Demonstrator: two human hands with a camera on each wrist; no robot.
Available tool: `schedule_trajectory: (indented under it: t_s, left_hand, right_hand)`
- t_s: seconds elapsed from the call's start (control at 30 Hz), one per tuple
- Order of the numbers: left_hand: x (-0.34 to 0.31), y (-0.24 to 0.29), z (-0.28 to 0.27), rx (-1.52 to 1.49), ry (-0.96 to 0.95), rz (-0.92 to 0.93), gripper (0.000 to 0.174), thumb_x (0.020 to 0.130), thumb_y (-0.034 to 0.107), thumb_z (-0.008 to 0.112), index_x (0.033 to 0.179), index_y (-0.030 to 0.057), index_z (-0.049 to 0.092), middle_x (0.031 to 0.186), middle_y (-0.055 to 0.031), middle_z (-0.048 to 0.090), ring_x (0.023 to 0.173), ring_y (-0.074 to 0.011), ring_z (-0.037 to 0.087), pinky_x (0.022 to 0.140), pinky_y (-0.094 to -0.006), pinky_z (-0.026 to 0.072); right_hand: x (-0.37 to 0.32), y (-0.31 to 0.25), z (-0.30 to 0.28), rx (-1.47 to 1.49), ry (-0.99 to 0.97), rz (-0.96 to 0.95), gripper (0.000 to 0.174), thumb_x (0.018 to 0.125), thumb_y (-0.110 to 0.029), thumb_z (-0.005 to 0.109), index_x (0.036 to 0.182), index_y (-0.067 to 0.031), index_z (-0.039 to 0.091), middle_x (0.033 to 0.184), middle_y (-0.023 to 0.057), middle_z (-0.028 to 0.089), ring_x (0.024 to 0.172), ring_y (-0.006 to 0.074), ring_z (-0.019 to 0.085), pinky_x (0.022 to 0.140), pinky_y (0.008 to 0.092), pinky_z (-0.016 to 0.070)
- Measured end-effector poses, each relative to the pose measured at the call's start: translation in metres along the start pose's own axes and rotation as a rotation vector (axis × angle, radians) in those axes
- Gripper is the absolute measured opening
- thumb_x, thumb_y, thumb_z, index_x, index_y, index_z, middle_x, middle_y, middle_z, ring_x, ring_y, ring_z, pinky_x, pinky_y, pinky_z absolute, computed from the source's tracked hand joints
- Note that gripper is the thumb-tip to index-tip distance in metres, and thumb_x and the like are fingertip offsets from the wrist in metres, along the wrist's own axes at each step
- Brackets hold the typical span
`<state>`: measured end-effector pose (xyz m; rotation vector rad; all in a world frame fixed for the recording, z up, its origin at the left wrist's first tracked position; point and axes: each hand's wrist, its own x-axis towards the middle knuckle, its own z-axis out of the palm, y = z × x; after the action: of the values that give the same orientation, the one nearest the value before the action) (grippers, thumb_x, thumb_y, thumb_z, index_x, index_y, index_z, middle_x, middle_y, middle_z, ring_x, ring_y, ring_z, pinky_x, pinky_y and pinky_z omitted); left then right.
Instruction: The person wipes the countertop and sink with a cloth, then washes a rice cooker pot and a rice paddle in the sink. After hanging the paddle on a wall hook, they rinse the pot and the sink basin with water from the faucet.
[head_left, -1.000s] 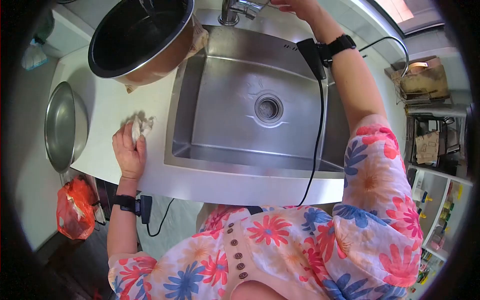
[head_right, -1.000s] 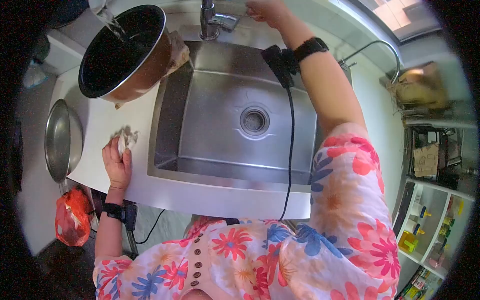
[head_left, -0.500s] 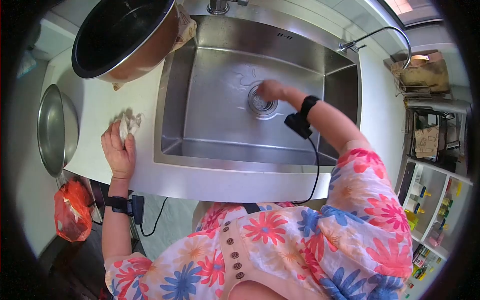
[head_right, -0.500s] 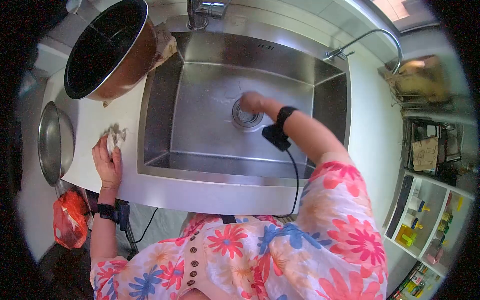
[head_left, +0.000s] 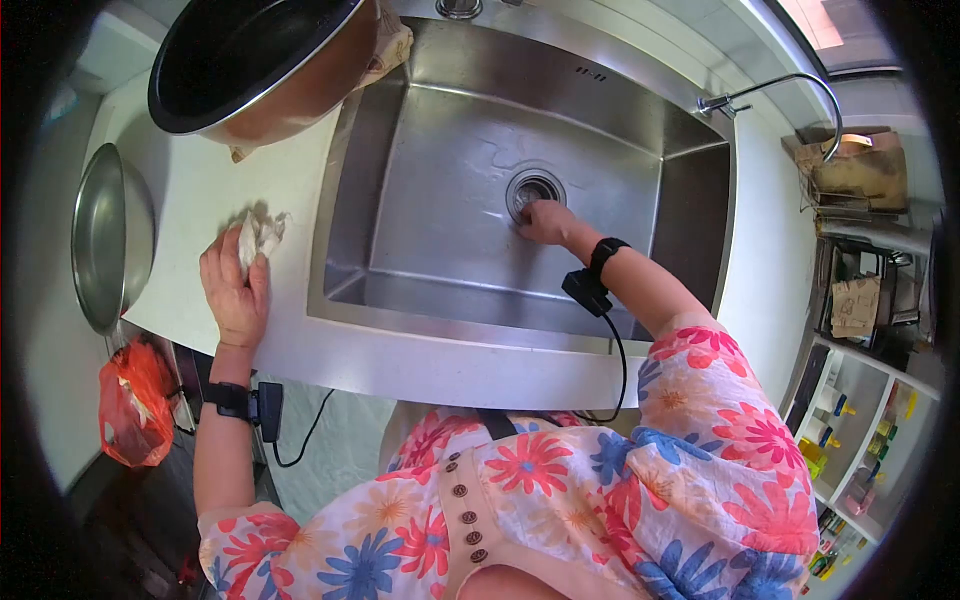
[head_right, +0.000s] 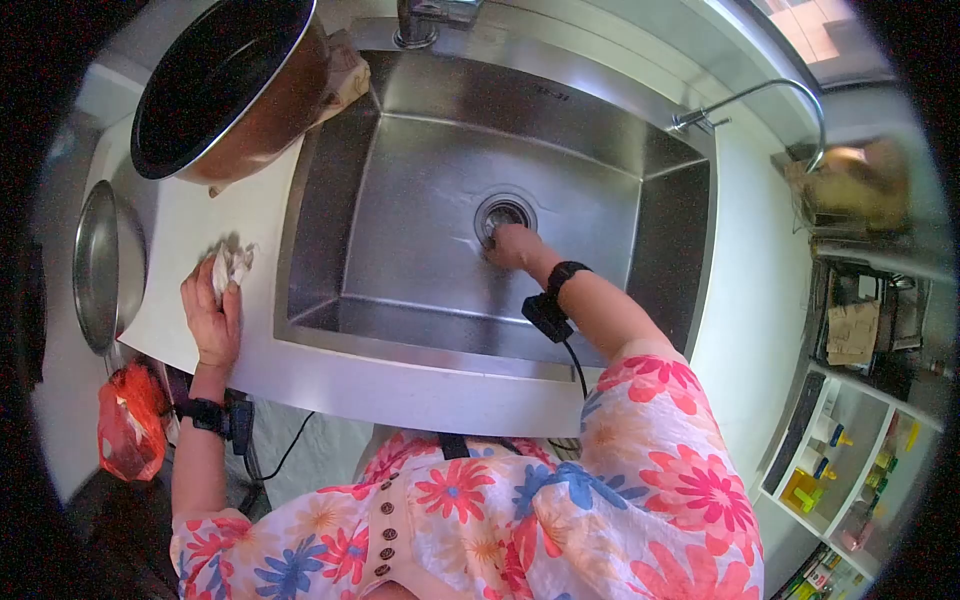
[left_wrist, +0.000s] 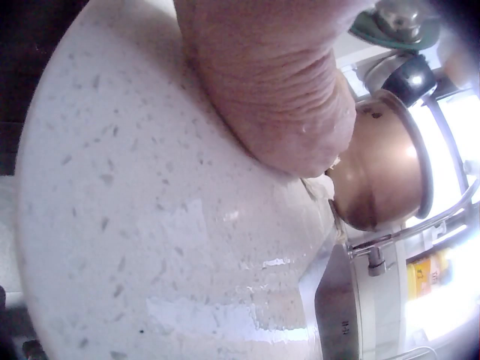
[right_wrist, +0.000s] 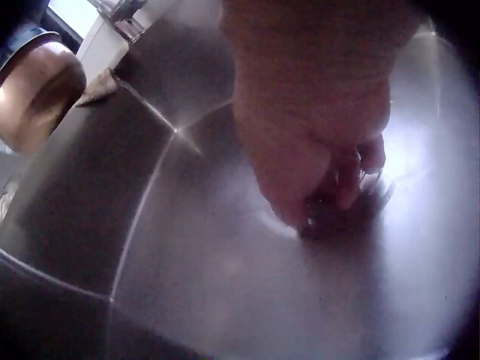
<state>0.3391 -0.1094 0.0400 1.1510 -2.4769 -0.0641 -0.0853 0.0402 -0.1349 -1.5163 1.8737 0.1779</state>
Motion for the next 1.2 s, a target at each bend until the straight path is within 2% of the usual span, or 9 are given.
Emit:
schedule_trajectory:
  t_s: [0.27, 0.57, 0.7, 0.8, 0.87, 0.9, 0.97, 1.07, 1.2]
  left_hand:
    - [-0.001, -0.001, 0.001, -0.005, 0.001, 0.001, 0.042, 0.084, 0.020, 0.054, 0.121, 0.0024, 0.044, 0.110, -0.0195, 0.050, 0.098, -0.0357, 0.046, 0.087, -0.0423, 0.0366]
    - [-0.002, -0.003, 0.001, -0.002, 0.001, 0.003, 0.041, 0.086, 0.021, 0.052, 0.123, 0.0029, 0.043, 0.111, -0.0197, 0.049, 0.100, -0.0347, 0.046, 0.089, -0.0410, 0.0365]
    - [-0.001, -0.004, 0.002, 0.010, 0.001, 0.012, 0.041, 0.086, 0.021, 0.051, 0.122, 0.0023, 0.043, 0.110, -0.0197, 0.049, 0.099, -0.0346, 0.046, 0.089, -0.0409, 0.0366]
    - [-0.002, -0.004, 0.002, 0.008, -0.005, 0.003, 0.041, 0.086, 0.021, 0.051, 0.122, 0.0022, 0.043, 0.110, -0.0194, 0.049, 0.099, -0.0345, 0.046, 0.089, -0.0407, 0.0365]
    - [-0.001, -0.003, 0.001, 0.009, 0.000, 0.004, 0.041, 0.086, 0.021, 0.051, 0.122, 0.0025, 0.044, 0.110, -0.0193, 0.049, 0.100, -0.0345, 0.046, 0.089, -0.0408, 0.0365]
    - [-0.001, -0.002, 0.000, 0.007, 0.006, 0.006, 0.041, 0.086, 0.021, 0.051, 0.122, 0.0028, 0.044, 0.110, -0.0192, 0.049, 0.100, -0.0345, 0.046, 0.089, -0.0409, 0.0364]
    - [-0.001, -0.003, 0.002, -0.002, 0.008, 0.002, 0.042, 0.085, 0.020, 0.053, 0.121, 0.0031, 0.044, 0.111, -0.0191, 0.050, 0.099, -0.0345, 0.046, 0.089, -0.0412, 0.0364]
    - [-0.001, -0.003, 0.002, 0.002, 0.010, -0.007, 0.042, 0.083, 0.020, 0.055, 0.121, 0.0035, 0.044, 0.111, -0.0188, 0.050, 0.099, -0.0345, 0.046, 0.088, -0.0414, 0.0366]
    - [-0.002, -0.004, 0.002, 0.001, 0.020, -0.001, 0.042, 0.083, 0.019, 0.055, 0.121, 0.0038, 0.045, 0.111, -0.0181, 0.050, 0.099, -0.0342, 0.046, 0.088, -0.0411, 0.0370]
  right_hand:
    - [0.003, -0.010, -0.004, -0.217, -0.184, 0.086, 0.030, 0.076, -0.028, 0.054, 0.097, -0.0076, 0.064, 0.103, 0.0141, 0.062, 0.098, 0.0319, 0.057, 0.082, 0.0402, 0.0469]
    - [-0.017, -0.021, -0.018, -0.276, -0.185, 0.150, 0.032, 0.077, -0.019, 0.051, 0.106, -0.0089, 0.060, 0.113, 0.0119, 0.058, 0.103, 0.0310, 0.055, 0.085, 0.0392, 0.0461]
    - [-0.012, -0.005, -0.004, -0.239, -0.034, 0.063, 0.026, 0.075, -0.022, 0.056, 0.094, -0.0068, 0.066, 0.100, 0.0123, 0.064, 0.093, 0.0308, 0.061, 0.077, 0.0391, 0.0498]
    - [0.011, 0.012, 0.011, -0.083, -0.095, 0.093, 0.023, 0.072, -0.021, 0.056, 0.085, -0.0056, 0.067, 0.090, 0.0157, 0.065, 0.086, 0.0334, 0.062, 0.075, 0.0391, 0.0501]
    - [0.008, 0.008, 0.004, 0.027, -0.104, 0.061, 0.035, 0.072, -0.017, 0.055, 0.104, -0.0030, 0.060, 0.079, 0.0144, 0.065, 0.071, 0.0282, 0.063, 0.065, 0.0371, 0.0503]
    - [0.006, 0.007, 0.005, 0.027, -0.109, 0.062, 0.035, 0.072, -0.017, 0.055, 0.104, -0.0030, 0.060, 0.079, 0.0144, 0.065, 0.071, 0.0282, 0.063, 0.065, 0.0371, 0.0503]
    - [0.004, 0.010, 0.012, 0.580, 0.026, 0.288, 0.030, 0.073, -0.015, 0.058, 0.099, 0.0008, 0.060, 0.075, 0.0116, 0.062, 0.064, 0.0203, 0.061, 0.055, 0.0319, 0.0492]
    - [0.002, 0.008, 0.023, 0.664, 0.239, 0.286, 0.025, 0.072, -0.010, 0.059, 0.094, 0.0024, 0.060, 0.075, 0.0095, 0.060, 0.062, 0.0152, 0.059, 0.050, 0.0273, 0.0473]
    - [0.008, 0.010, 0.019, 0.589, 0.195, 0.321, 0.033, 0.070, -0.013, 0.062, 0.099, 0.0012, 0.058, 0.082, 0.0119, 0.062, 0.068, 0.0196, 0.062, 0.058, 0.0316, 0.0502]
